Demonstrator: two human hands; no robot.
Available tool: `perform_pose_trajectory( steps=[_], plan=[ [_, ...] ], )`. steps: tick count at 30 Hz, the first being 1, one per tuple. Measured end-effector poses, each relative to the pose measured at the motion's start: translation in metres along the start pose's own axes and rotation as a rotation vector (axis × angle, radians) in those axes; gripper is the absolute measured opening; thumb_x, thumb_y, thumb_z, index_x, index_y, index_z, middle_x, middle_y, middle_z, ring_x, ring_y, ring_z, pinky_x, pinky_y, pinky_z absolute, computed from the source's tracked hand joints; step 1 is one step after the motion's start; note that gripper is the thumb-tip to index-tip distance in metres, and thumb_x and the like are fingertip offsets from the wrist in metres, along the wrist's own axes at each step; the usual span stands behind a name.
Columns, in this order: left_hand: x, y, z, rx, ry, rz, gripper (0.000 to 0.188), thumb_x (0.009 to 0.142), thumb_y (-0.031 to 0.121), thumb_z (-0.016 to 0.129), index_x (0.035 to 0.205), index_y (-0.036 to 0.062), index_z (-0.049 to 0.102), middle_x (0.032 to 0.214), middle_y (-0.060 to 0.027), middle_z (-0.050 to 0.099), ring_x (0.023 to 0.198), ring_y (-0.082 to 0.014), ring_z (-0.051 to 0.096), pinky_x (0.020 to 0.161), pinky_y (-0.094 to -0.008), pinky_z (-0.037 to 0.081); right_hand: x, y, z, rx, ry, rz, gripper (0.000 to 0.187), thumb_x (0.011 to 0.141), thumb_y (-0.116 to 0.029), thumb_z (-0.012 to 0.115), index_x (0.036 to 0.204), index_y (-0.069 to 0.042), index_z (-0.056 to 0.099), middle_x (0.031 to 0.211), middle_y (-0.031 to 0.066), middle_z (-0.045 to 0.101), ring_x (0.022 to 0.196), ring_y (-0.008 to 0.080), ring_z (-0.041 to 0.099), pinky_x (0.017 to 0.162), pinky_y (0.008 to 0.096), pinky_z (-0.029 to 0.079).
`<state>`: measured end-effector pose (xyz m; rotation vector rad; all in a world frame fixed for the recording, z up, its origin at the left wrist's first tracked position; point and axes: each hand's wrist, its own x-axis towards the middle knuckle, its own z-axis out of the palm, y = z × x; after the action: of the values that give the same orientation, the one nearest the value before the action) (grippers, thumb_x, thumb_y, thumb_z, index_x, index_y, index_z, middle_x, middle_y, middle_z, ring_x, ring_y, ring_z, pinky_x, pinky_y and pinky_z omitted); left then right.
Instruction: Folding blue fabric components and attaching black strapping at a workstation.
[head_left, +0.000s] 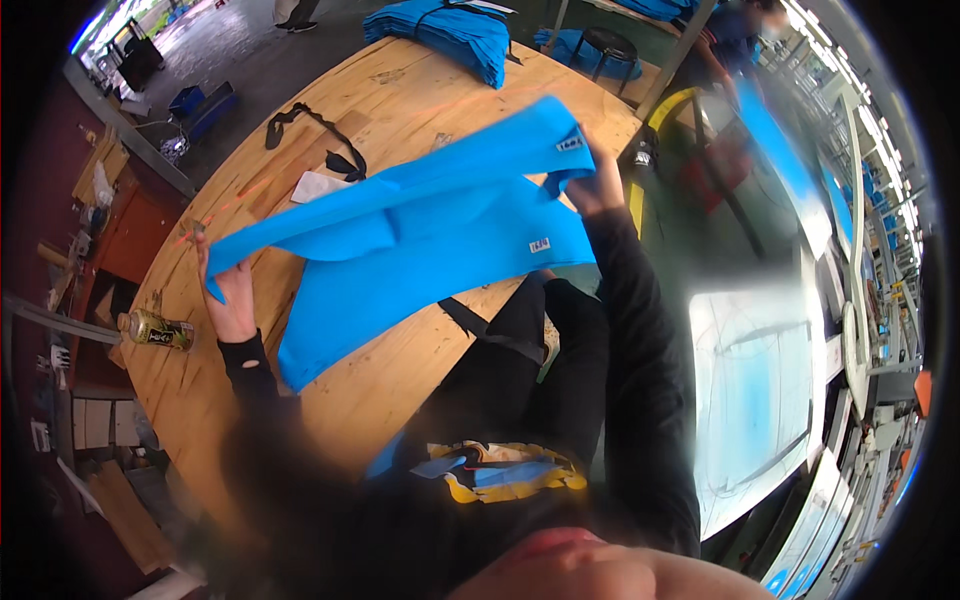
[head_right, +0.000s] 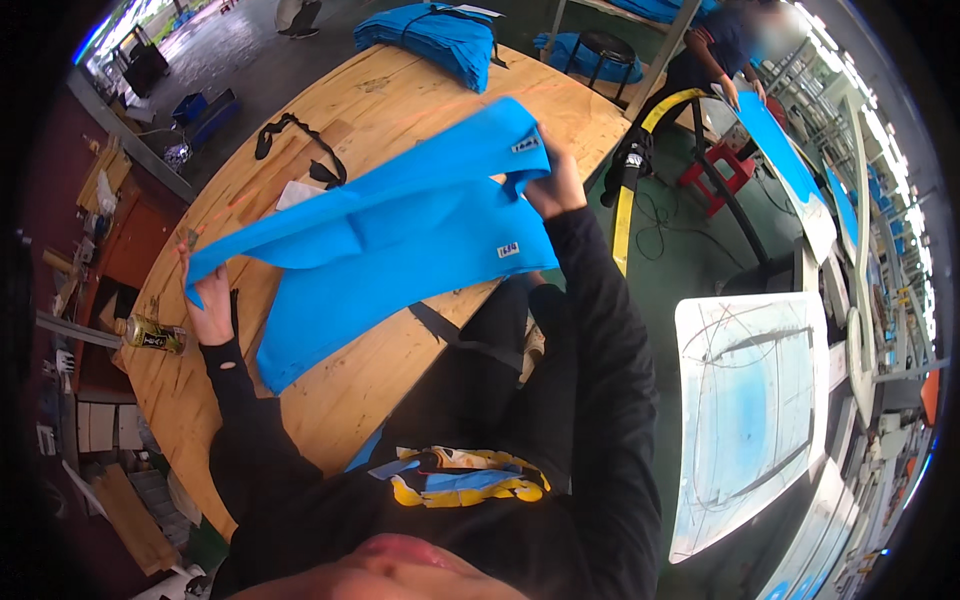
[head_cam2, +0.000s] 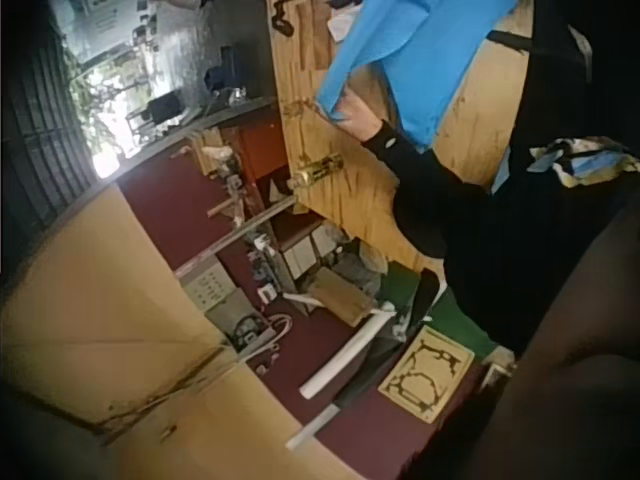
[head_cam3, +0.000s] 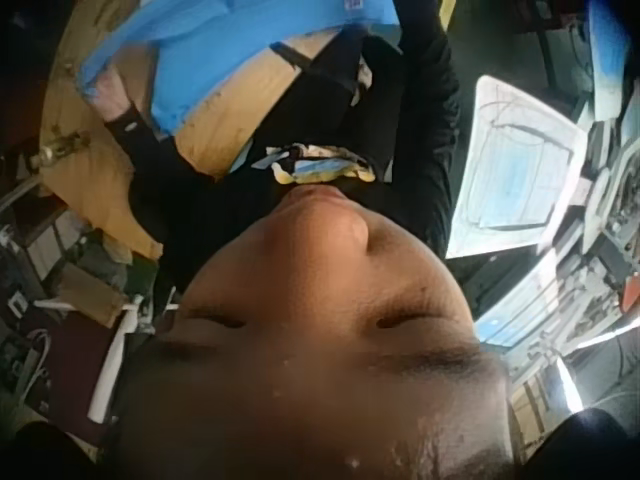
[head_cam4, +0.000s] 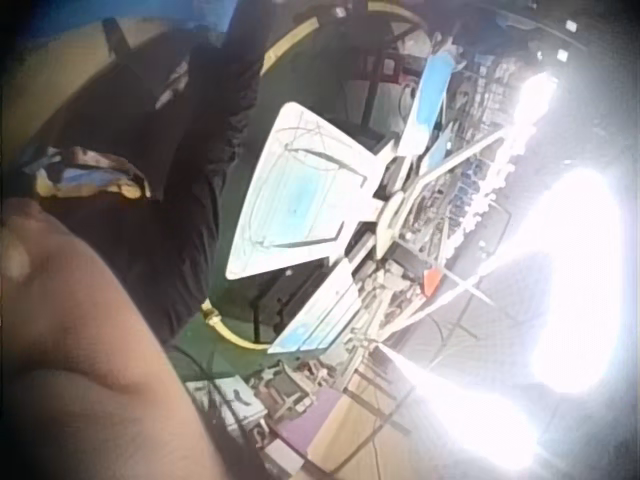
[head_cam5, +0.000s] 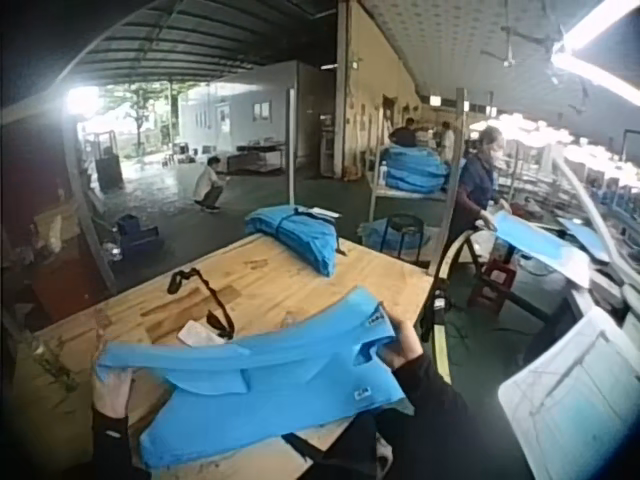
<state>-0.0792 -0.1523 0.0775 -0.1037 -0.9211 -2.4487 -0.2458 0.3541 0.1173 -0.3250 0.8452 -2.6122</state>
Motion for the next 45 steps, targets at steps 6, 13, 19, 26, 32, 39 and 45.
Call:
perform_pose_trajectory(
  steps=[6,13,19,26,32,39,45],
  plan=[
    [0.006,-0.028,-0.02,-0.033,-0.06,-0.137,0.038,0.1,0.014,0.054,0.137,0.01,0.046,0.105,-0.0063,0.059,0.107,-0.0189,0.056,0.104,-0.0387,0.041,0.024,0.01,-0.02,-0.193,0.251,0.073,0.034,0.104,-0.03,0.045,0.118,-0.002,0.057,0.107,0.0112,0.067,0.099,0.0235,0.063,0.091,0.0396,0.051],
    [0.053,-0.006,0.009,-0.099,-0.122,-0.002,0.033,0.1,0.012,0.053,0.133,0.0091,0.05,0.116,-0.0102,0.058,0.115,-0.0238,0.053,0.109,-0.0405,0.038,0.075,-0.001,-0.006,-0.179,0.19,-0.128,0.035,0.104,-0.029,0.043,0.123,-0.001,0.054,0.116,0.0146,0.063,0.109,0.0266,0.061,0.098,0.0435,0.049],
    [-0.041,-0.001,-0.019,0.226,0.033,-0.185,0.031,0.101,0.016,0.052,0.131,0.0067,0.05,0.121,-0.0093,0.056,0.119,-0.0211,0.053,0.108,-0.0389,0.04,-0.005,0.004,-0.056,-0.389,0.194,0.159,0.033,0.104,-0.028,0.044,0.119,0.001,0.052,0.104,0.0134,0.063,0.084,0.0225,0.063,0.078,0.0373,0.055],
    [-0.11,0.0,-0.009,0.554,0.095,-0.37,0.026,0.103,0.019,0.049,0.126,0.0071,0.052,0.109,-0.0024,0.056,0.102,-0.0108,0.055,0.089,-0.0287,0.045,-0.046,0.014,-0.089,-0.698,0.291,0.246,0.026,0.103,-0.028,0.049,0.106,-0.003,0.055,0.082,0.0018,0.053,0.06,0.0086,0.05,0.046,0.0235,0.04],
    [-0.119,0.009,0.0,1.153,0.027,-0.275,0.024,0.104,0.02,0.049,0.12,0.0037,0.055,0.096,0.0001,0.058,0.085,-0.0067,0.05,0.075,-0.0236,0.042,-0.054,0.006,-0.096,-1.073,0.26,0.125,0.027,0.097,-0.029,0.064,0.109,-0.006,0.056,0.087,0.0039,0.066,0.07,0.0063,0.057,0.055,0.021,0.043],
    [-0.129,-0.004,-0.025,1.423,-0.04,-0.088,0.023,0.104,0.014,0.049,0.119,-0.0019,0.056,0.101,-0.0069,0.065,0.089,-0.0111,0.059,0.079,-0.0257,0.047,-0.071,0.01,-0.099,-1.564,0.283,-0.189,0.028,0.087,-0.027,0.074,0.1,-0.005,0.061,0.069,0.0112,0.067,0.061,0.0139,0.061,0.059,0.0284,0.045],
    [-0.146,-0.006,-0.024,1.512,0.0,0.012,0.022,0.103,0.011,0.05,0.118,-0.0042,0.057,0.107,-0.0122,0.067,0.098,-0.0152,0.064,0.084,-0.0274,0.049,-0.081,0.017,-0.109,-1.63,0.378,-0.456,0.028,0.087,-0.03,0.073,0.1,-0.008,0.063,0.069,0.0125,0.066,0.058,0.0187,0.06,0.056,0.0316,0.044]
  ],
)
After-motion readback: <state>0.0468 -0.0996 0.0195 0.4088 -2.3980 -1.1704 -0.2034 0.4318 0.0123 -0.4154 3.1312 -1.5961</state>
